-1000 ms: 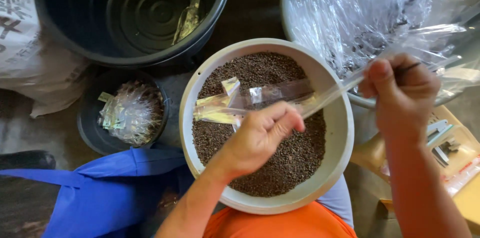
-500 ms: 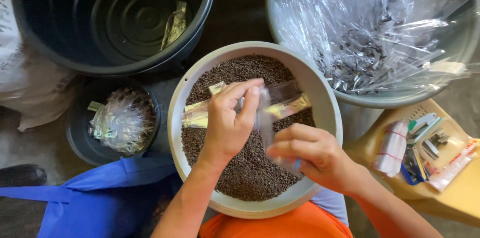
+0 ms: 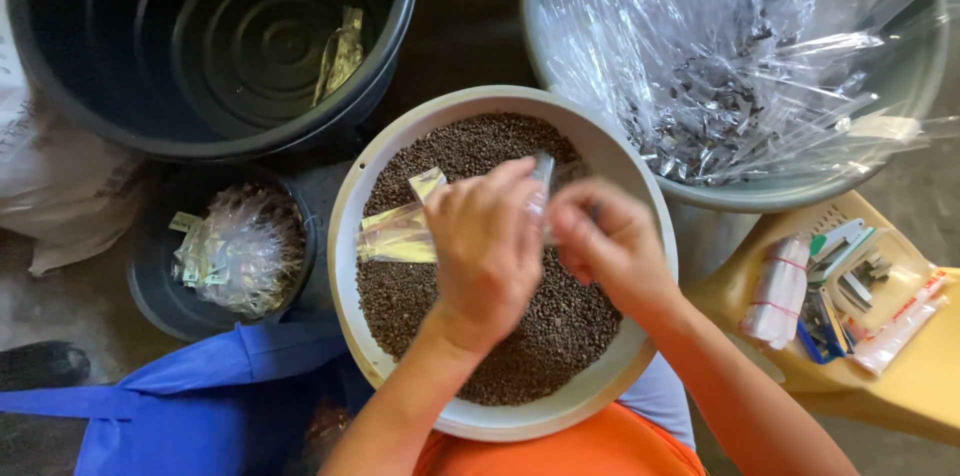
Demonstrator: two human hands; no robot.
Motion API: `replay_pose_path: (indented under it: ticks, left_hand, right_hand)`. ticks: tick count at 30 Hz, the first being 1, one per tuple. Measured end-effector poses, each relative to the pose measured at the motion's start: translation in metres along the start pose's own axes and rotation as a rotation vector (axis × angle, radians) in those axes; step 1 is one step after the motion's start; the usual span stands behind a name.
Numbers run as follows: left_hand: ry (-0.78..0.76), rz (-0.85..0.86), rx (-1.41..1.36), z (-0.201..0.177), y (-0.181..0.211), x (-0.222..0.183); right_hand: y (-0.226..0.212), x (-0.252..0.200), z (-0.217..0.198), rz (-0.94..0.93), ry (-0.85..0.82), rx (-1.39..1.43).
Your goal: The person fills small plastic bags with brown pellets from a bowl by hand and arranges the bags within the bowl.
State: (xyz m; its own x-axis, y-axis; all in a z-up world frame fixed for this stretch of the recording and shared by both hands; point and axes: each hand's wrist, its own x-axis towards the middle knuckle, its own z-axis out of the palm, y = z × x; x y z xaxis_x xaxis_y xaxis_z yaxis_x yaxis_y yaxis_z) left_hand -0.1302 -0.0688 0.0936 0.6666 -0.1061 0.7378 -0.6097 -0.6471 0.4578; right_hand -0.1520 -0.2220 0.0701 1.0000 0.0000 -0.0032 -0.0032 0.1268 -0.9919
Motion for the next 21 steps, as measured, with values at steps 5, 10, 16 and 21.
replay_pose_path:
  ticks: [5, 10, 16, 21]
  left_hand:
    - [-0.318, -0.239, -0.495, -0.035, 0.009, 0.006]
    - [-0.276, -0.372, -0.574, -0.021, -0.01, -0.007]
    - [-0.387, -0.28, -0.593, -0.026, -0.001, 0.011]
    - [-0.199, -0.421, -0.689, -0.042, -0.009, 0.045]
  right_hand:
    - [-0.011, 0.0, -0.021, 0.002, -0.009, -0.158]
    - [-0.022, -0.02, -0.022, 0.252, -0.106, 0.123]
    - [-0.04, 0.003, -0.006, 0.036, -0.119, -0.12]
    - [-0.039, -0.007, 0.011, -0.102, -0.041, -0.38]
